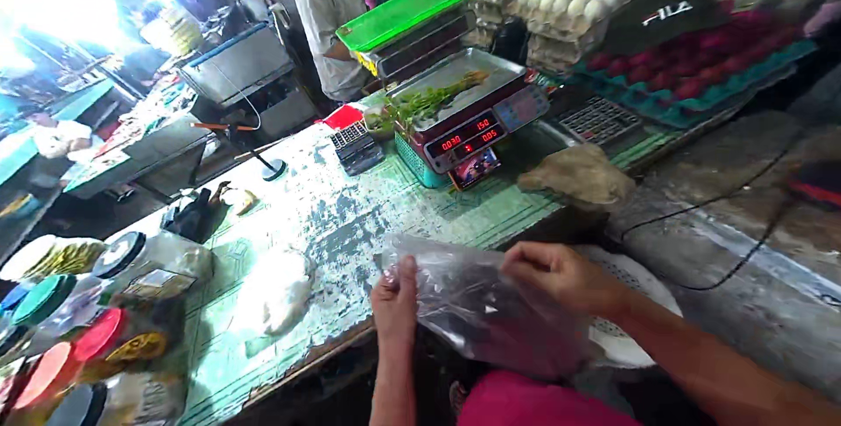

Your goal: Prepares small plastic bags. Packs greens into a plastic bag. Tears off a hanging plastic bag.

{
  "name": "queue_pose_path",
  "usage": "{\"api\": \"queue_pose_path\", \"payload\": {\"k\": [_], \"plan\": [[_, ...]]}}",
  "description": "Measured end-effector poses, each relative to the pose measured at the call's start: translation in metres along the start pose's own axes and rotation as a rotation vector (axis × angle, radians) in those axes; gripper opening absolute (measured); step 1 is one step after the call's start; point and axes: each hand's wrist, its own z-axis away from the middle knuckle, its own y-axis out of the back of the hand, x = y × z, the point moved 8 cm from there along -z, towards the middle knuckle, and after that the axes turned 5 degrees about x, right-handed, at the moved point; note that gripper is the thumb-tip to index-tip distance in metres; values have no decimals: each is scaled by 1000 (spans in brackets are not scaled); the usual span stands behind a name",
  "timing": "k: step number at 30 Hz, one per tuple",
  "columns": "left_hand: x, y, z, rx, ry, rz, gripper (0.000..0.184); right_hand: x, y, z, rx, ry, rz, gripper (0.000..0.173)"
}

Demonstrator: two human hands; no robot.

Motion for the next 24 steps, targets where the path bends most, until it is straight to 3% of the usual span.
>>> {"api": "queue_pose_path", "payload": {"k": [6,9,11,13,16,19,21,24], "plan": [[-63,88,-45,-45,374,32,35,27,-65,-55,17,-322,-336,4],[-72,120,-65,-38,290,12,27,37,-92,-70,-151,-337,-354,6],[-72,135,-78,-6,192,-8,19,40,-107,-72,-381,-329,-225,20],[-70,145,-88,35,143,-11,16,40,-112,-80,-474,-225,-58,15],[-77,152,-99,80,180,13,21,42,-99,-104,-261,-204,-152,12],[-101,148,-104,80,384,-61,41,43,-93,-129,-20,-298,-307,17],[-117,149,-104,30,462,-95,34,42,-94,-139,13,-301,-392,19],[-131,160,-114,60,362,-283,19,42,-102,-152,-137,-232,-430,12]]}}
